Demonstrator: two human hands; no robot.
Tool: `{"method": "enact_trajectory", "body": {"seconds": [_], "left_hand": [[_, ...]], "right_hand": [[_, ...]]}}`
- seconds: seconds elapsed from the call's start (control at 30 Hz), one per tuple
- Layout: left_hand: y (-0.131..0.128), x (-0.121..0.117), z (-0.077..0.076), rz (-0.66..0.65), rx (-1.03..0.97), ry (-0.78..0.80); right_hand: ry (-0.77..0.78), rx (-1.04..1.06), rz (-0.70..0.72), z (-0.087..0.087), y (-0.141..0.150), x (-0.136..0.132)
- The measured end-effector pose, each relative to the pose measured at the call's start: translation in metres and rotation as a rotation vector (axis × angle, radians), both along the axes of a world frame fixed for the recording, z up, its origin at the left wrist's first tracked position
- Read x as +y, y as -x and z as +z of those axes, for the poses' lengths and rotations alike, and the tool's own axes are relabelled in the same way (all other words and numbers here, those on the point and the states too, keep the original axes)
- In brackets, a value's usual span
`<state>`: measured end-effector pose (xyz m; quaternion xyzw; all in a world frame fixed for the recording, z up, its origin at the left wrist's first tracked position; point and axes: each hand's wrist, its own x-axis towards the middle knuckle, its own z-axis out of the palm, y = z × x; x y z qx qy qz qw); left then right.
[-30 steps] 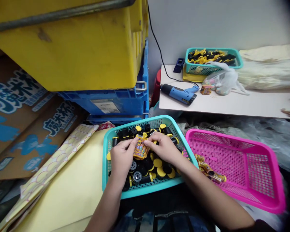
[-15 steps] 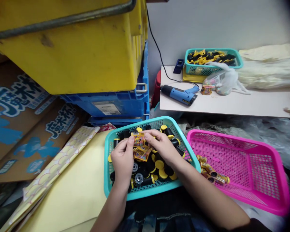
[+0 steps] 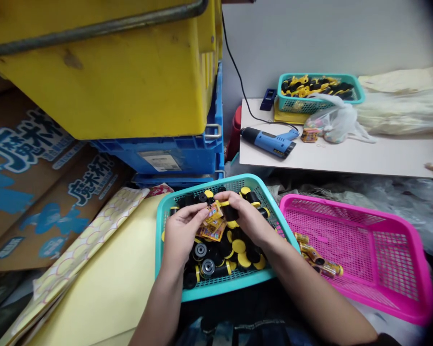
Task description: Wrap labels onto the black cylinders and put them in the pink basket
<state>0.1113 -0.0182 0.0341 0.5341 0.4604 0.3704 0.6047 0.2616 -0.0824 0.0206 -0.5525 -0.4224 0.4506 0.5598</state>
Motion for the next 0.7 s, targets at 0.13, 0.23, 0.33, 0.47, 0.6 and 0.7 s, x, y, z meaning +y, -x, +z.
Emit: {"method": "enact_trajectory", "body": {"seconds": [0.13,0.23,0.33,0.47,0.6,0.7], "left_hand": [[0.001,-0.003,0.000,0.046,0.066,-0.074],[0.004,-0.002,-0.003,0.034,0.038,-0.098],[0.005,-0.002,-0.007,-0.005,0.001,-0.051],[0.003,-0.005,-0.012,-0.052,-0.063,-0.019],[0.001,-0.007,-0.012,-0.041,-0.125,-0.022],[0.001,-0.007,-0.011,-0.032,-0.161,-0.046]], "right_hand": [[0.040,0.258,-0.056,0.001,-0.008,-0.008],[0.111,0.405,-0.026,0.005,-0.017,-0.017],[0.062,0.502,-0.118,0.011,-0.023,-0.022],[-0.061,0.473,-0.228,0.013,-0.019,-0.019],[-0.033,0.401,-0.161,0.006,-0.012,-0.013],[0.004,0.387,-0.112,0.001,-0.013,-0.012]]}}
